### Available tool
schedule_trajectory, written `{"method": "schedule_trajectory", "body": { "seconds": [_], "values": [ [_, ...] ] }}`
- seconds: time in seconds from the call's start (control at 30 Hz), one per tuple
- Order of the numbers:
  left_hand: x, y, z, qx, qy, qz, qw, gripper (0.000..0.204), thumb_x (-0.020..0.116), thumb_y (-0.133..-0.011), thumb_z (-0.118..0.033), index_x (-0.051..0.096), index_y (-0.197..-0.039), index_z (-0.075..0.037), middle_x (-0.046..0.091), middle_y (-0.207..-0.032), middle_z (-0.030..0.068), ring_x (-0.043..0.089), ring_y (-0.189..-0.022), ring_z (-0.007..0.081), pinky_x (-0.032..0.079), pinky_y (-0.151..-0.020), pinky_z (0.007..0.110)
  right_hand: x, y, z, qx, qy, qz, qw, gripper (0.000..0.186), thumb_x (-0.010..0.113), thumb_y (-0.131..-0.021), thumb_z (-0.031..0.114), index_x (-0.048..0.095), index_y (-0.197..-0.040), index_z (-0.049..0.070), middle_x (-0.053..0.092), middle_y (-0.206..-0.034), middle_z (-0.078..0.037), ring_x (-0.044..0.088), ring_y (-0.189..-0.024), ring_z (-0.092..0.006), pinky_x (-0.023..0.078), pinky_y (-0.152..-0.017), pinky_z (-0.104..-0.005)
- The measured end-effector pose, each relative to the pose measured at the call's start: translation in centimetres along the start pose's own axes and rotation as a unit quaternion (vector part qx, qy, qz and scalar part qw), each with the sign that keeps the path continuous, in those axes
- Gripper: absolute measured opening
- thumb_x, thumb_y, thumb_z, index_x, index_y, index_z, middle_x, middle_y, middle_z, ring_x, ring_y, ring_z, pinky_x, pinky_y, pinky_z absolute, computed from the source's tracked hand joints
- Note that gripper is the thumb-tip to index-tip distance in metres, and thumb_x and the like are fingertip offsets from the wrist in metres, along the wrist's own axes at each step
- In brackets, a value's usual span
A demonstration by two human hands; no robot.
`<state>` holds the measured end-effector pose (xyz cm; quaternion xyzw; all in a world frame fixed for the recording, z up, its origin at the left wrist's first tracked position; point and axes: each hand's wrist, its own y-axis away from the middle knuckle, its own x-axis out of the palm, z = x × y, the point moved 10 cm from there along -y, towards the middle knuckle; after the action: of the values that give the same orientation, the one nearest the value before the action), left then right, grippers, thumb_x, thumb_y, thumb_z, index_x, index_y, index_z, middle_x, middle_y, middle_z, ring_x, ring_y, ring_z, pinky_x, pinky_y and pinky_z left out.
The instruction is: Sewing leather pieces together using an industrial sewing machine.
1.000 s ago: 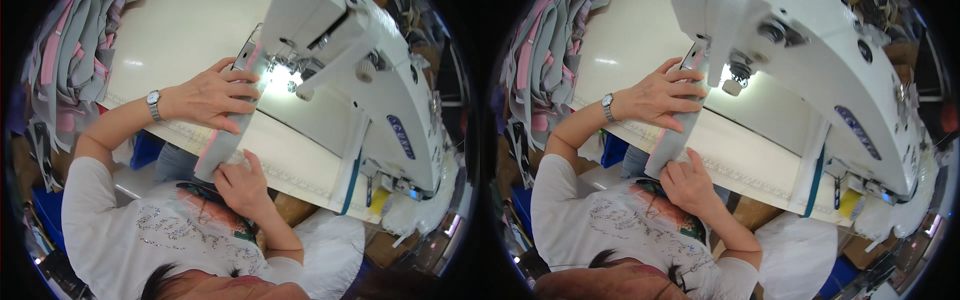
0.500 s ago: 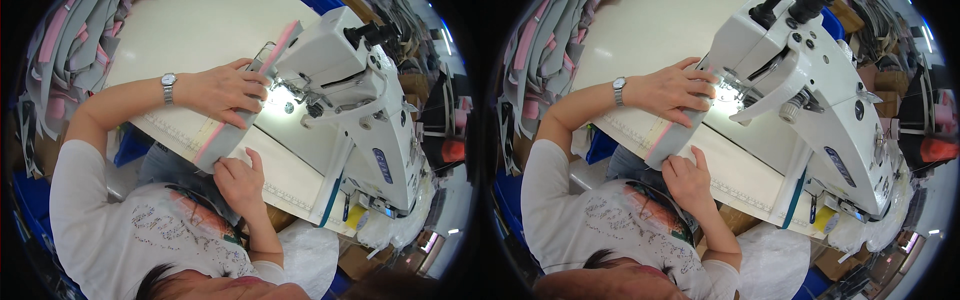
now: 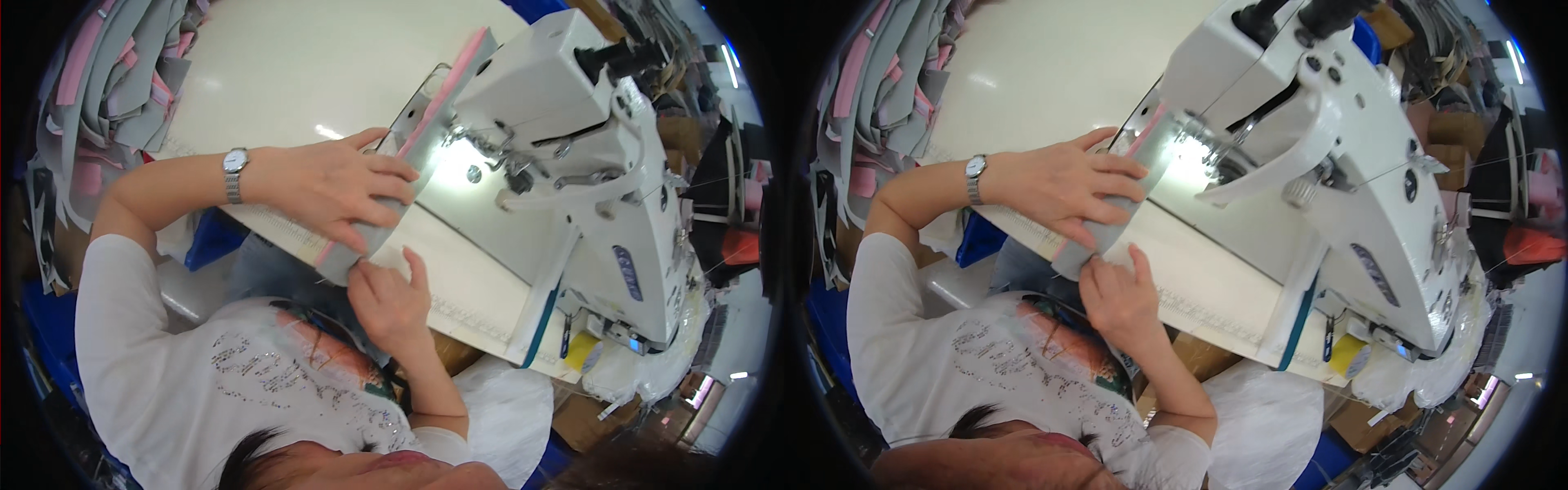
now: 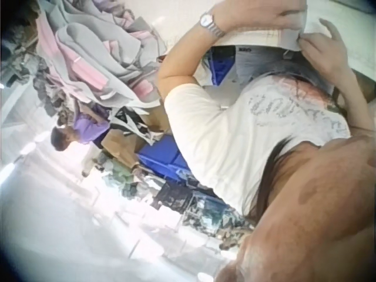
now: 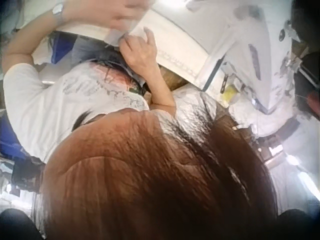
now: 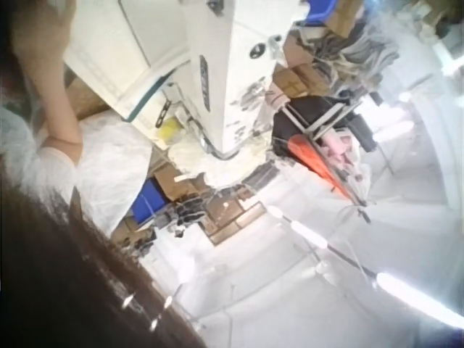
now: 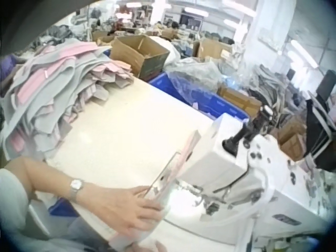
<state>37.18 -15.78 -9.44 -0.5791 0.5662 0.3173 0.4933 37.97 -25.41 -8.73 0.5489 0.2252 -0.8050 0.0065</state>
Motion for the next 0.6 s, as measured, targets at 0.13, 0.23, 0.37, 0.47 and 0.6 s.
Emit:
{"method": "schedule_trajectory", "body": {
  "seconds": [0.13,0.23,0.37,0.47,0.6],
  "values": [
    [0.1,0.0,0.3,0.003,0.014,0.009,1.000,0.042,0.067,-0.079,-0.049,0.061,-0.103,-0.016,0.053,-0.122,0.0027,0.044,-0.130,0.0225,0.032,-0.102,0.060,0.2,-0.1,0.2,-0.023,0.008,0.001,1.000,0.020,0.066,-0.072,0.008,0.067,-0.092,0.006,0.065,-0.094,-0.005,0.061,-0.067,-0.0144,0.044,-0.096,-0.0455],
    [-0.8,-0.4,1.1,0.009,-0.007,-0.043,0.999,0.037,0.072,-0.076,-0.043,0.063,-0.095,-0.013,0.056,-0.115,0.0035,0.048,-0.126,0.0225,0.035,-0.100,0.055,0.1,-0.6,-1.1,-0.020,0.014,-0.006,1.000,0.021,0.066,-0.072,0.008,0.067,-0.092,0.006,0.065,-0.094,-0.004,0.061,-0.068,-0.0140,0.045,-0.096,-0.0450],
    [-1.0,-1.5,2.5,0.013,-0.015,-0.058,0.998,0.037,0.073,-0.075,-0.043,0.063,-0.096,-0.013,0.056,-0.115,0.0039,0.048,-0.126,0.0227,0.036,-0.100,0.053,-0.2,-1.7,-2.9,-0.038,0.016,-0.004,0.999,0.020,0.068,-0.071,0.007,0.067,-0.091,0.007,0.065,-0.093,-0.003,0.062,-0.070,-0.0134,0.045,-0.094,-0.0446],
    [-1.1,-1.8,3.2,0.032,-0.059,-0.070,0.995,0.038,0.072,-0.076,-0.044,0.062,-0.097,-0.013,0.056,-0.116,0.0041,0.049,-0.123,0.0227,0.037,-0.100,0.053,0.0,-2.4,-4.4,-0.041,0.018,-0.005,0.999,0.021,0.071,-0.070,0.007,0.067,-0.090,0.008,0.066,-0.092,-0.002,0.063,-0.071,-0.0146,0.046,-0.092,-0.0450],
    [-0.6,-1.1,1.3,0.100,-0.054,-0.053,0.992,0.024,0.070,-0.077,-0.028,0.063,-0.088,-0.009,0.061,-0.098,0.0032,0.058,-0.103,0.0212,0.043,-0.094,0.043,0.3,-3.0,-6.3,-0.022,0.000,-0.007,1.000,0.022,0.072,-0.070,0.008,0.067,-0.091,0.010,0.067,-0.092,-0.001,0.065,-0.079,-0.0148,0.044,-0.094,-0.0454]
  ]
}}
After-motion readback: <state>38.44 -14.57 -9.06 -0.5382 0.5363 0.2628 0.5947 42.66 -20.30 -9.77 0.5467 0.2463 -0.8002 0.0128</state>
